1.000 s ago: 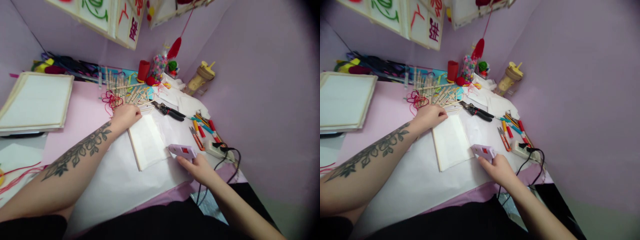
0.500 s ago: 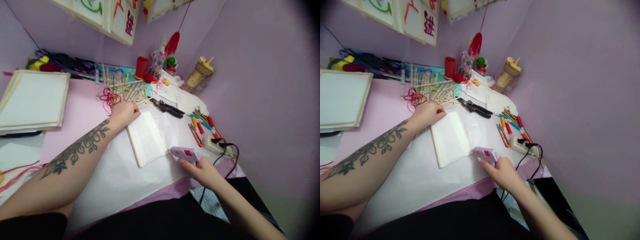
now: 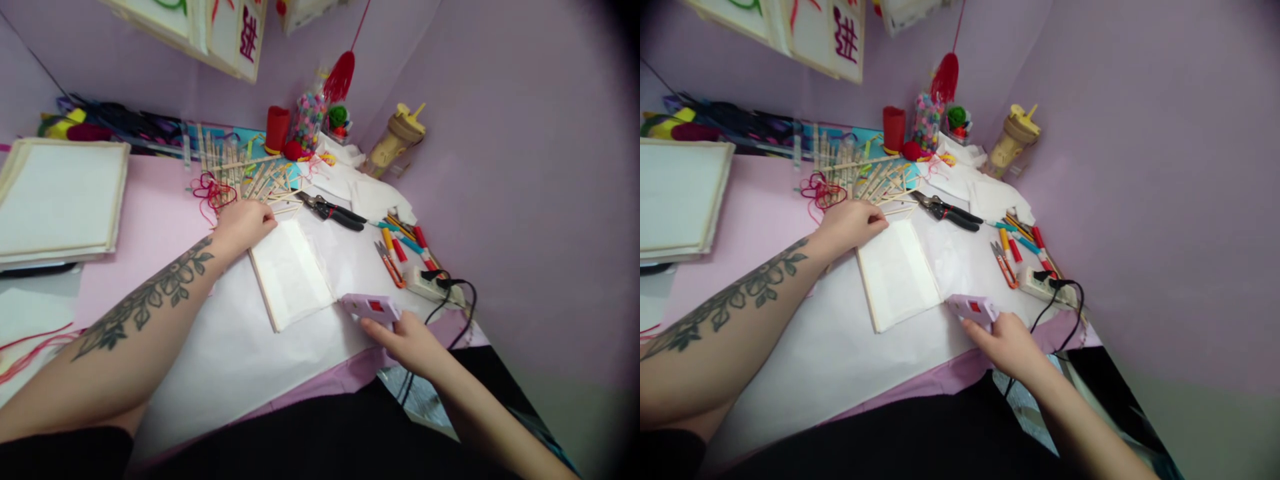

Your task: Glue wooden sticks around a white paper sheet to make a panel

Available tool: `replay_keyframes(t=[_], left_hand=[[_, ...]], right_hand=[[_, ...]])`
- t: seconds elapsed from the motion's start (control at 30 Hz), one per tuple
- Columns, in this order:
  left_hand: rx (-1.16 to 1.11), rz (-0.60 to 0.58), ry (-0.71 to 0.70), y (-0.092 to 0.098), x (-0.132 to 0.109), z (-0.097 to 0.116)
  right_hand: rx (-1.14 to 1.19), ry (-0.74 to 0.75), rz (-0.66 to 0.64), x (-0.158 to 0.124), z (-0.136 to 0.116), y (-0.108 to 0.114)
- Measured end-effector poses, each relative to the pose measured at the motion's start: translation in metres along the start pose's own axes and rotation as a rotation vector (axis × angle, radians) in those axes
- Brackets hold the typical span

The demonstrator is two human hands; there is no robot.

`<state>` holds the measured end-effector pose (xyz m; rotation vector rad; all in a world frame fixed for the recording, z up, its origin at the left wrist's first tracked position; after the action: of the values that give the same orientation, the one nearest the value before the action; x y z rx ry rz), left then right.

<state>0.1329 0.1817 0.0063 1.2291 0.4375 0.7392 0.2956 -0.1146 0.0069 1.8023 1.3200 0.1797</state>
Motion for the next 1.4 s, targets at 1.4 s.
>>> replay_keyframes(t=[1.4], left_hand=[[-0.162, 0.275, -0.479, 0.027, -0.020, 0.027]], right_hand=[[0.110, 0.353, 0.282, 0.086, -0.041, 0.060]])
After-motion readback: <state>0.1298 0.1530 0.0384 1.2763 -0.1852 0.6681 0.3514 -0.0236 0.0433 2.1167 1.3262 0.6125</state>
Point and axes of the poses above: each hand's wrist, its own x-axis towards the middle knuckle, its own y-axis out of the back of the hand, z = x × y, the point moved 5 cm from there along x, towards the middle knuckle
